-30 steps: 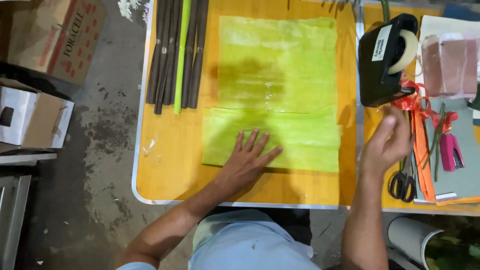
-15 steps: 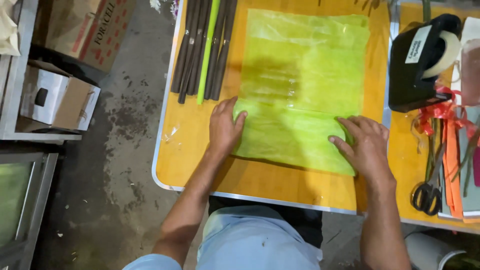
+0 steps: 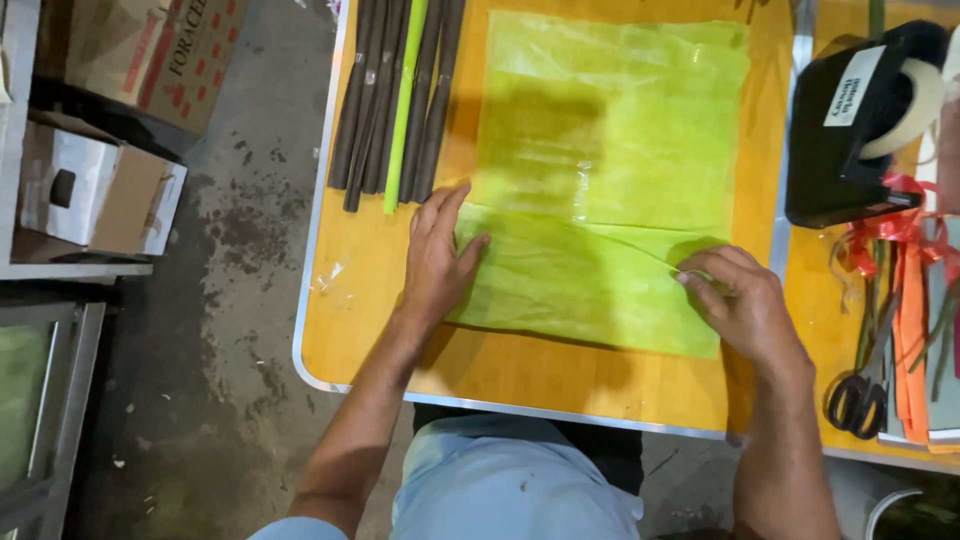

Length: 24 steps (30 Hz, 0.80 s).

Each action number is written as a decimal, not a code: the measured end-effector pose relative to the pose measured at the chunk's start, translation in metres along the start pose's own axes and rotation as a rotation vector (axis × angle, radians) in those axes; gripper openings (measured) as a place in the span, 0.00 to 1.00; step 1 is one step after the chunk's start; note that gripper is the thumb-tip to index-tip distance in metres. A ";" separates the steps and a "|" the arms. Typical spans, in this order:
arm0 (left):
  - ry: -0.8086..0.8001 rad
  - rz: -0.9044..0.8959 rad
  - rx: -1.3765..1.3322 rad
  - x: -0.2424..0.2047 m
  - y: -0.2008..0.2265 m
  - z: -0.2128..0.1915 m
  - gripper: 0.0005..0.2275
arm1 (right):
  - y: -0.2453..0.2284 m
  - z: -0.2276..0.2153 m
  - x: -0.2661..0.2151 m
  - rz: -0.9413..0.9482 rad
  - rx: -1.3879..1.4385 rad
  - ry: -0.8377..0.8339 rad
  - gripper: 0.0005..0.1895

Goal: The person folds a sheet of lime-green cellophane paper on a wooden table. They roll the paper tightly around a green plastic stick to create a cylindrical shape, then unroll it and repeat the folding process.

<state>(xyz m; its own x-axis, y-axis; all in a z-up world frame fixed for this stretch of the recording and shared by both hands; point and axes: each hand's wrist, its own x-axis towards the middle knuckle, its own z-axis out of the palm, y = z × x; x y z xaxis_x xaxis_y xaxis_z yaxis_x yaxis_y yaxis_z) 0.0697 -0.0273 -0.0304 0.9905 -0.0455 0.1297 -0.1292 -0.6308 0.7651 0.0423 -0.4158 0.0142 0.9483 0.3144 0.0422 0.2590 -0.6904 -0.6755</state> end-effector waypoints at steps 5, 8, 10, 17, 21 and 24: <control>-0.151 -0.100 0.030 0.009 0.013 -0.016 0.27 | 0.004 -0.003 -0.007 -0.012 0.166 -0.035 0.06; -0.164 -0.053 0.029 0.013 0.007 -0.016 0.16 | 0.006 0.000 -0.008 0.012 0.197 -0.046 0.08; -0.156 0.006 0.034 0.013 0.005 -0.017 0.08 | 0.006 0.002 -0.006 0.036 0.191 -0.044 0.09; -0.125 0.092 0.145 0.009 -0.004 -0.032 0.04 | 0.009 0.011 0.005 0.110 0.014 0.054 0.11; -0.047 0.113 0.138 0.010 -0.012 -0.035 0.02 | 0.012 0.015 0.010 0.005 -0.102 0.138 0.09; -0.021 0.152 0.222 0.014 -0.029 -0.024 0.07 | 0.028 0.018 0.013 -0.113 -0.235 0.152 0.10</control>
<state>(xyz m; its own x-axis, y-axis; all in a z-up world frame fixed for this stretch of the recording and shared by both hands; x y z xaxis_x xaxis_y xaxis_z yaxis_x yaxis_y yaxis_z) 0.0861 0.0088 -0.0361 0.9616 -0.1675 0.2172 -0.2652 -0.7698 0.5805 0.0582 -0.4193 -0.0171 0.9230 0.3092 0.2289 0.3830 -0.7940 -0.4720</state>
